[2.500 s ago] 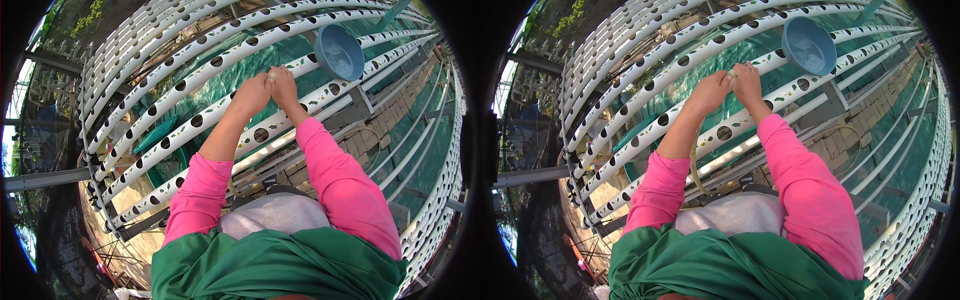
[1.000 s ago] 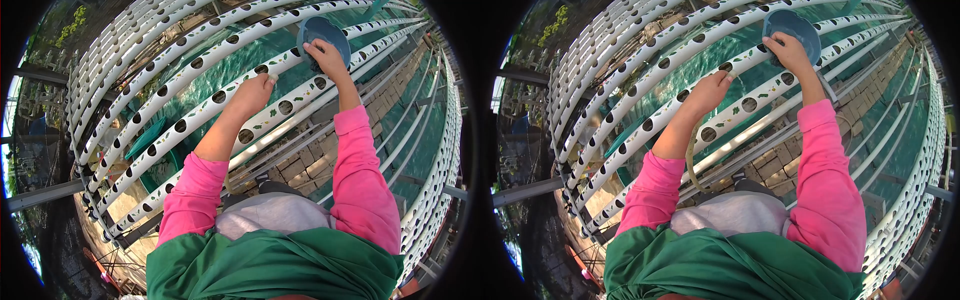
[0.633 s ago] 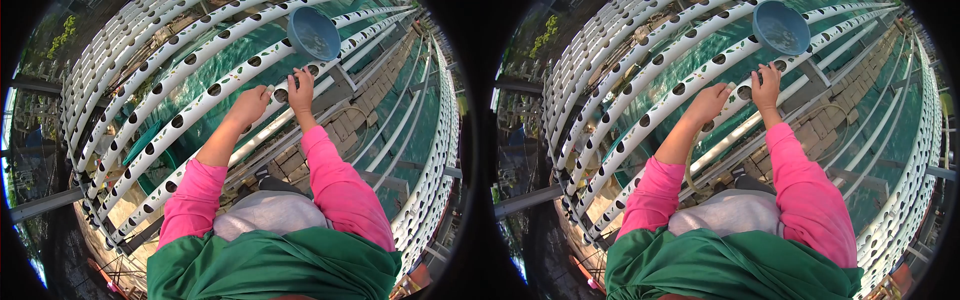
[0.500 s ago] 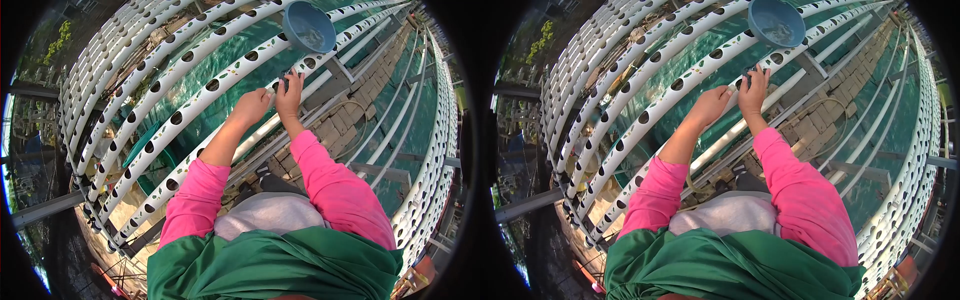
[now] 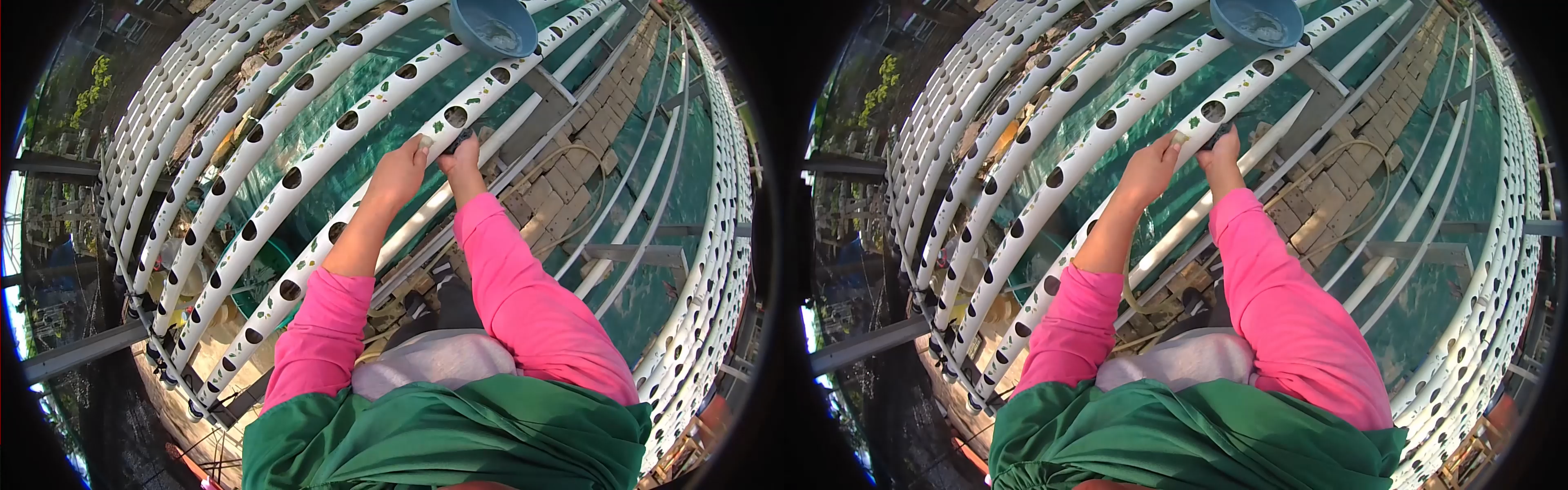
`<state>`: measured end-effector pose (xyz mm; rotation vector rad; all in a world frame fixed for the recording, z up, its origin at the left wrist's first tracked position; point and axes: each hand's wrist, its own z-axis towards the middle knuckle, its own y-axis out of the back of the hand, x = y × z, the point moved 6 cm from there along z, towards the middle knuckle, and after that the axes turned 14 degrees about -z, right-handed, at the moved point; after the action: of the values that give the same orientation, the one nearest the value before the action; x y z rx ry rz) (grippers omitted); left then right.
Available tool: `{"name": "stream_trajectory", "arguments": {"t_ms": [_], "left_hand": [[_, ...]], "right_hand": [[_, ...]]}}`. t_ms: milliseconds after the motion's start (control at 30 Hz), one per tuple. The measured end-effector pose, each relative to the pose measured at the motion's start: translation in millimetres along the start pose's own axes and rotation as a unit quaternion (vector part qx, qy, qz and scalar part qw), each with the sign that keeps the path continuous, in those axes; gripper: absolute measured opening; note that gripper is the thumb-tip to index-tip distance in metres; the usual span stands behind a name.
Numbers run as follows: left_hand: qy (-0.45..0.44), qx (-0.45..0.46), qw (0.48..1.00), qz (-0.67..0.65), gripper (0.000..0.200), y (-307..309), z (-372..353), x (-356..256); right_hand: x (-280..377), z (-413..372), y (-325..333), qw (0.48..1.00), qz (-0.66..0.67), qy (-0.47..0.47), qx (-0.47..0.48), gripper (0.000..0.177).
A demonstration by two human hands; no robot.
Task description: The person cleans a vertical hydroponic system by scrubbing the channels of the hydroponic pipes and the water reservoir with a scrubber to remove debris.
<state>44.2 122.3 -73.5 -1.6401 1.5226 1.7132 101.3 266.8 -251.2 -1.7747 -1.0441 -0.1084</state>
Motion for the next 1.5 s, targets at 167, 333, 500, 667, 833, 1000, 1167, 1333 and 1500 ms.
{"name": "stream_trajectory", "arguments": {"t_ms": [167,333,500,667,833,1000,1167,1333,1500], "left_hand": [[-0.012,-0.014,1.000,-0.003,0.045,4,-6,7],[-0.006,-0.006,0.999,-0.033,0.043,8,-15,4],[-0.074,-0.049,0.994,-0.067,0.041,11,-16,20],[-0.027,-0.020,0.993,-0.111,0.041,8,-11,27],[-0.042,-0.025,0.993,-0.107,0.040,8,-5,30],[-0.046,-0.040,0.991,-0.116,0.038,12,-10,23],[-0.021,-0.045,0.987,-0.153,0.038,14,-15,22],[-0.028,-0.053,0.988,-0.143,0.038,14,-9,24],[-0.004,-0.052,0.987,-0.155,0.039,12,-10,26]], "right_hand": [[-24,-57,-22,0.996,0.014,-0.072,0.060,0.038],[23,-123,-55,0.732,-0.576,0.351,-0.099,0.043],[55,-106,-88,0.525,-0.687,0.499,-0.059,0.031],[111,-78,-100,0.506,-0.766,0.391,-0.061,0.017],[138,-103,-112,0.485,-0.711,0.504,-0.074,0.021],[89,-83,-108,0.298,-0.823,0.481,0.048,0.022],[101,-123,-108,0.280,-0.928,0.232,0.087,0.031],[85,-58,-104,0.302,-0.902,0.218,0.218,0.041],[110,-63,-102,0.549,-0.797,-0.016,0.251,0.037]]}}
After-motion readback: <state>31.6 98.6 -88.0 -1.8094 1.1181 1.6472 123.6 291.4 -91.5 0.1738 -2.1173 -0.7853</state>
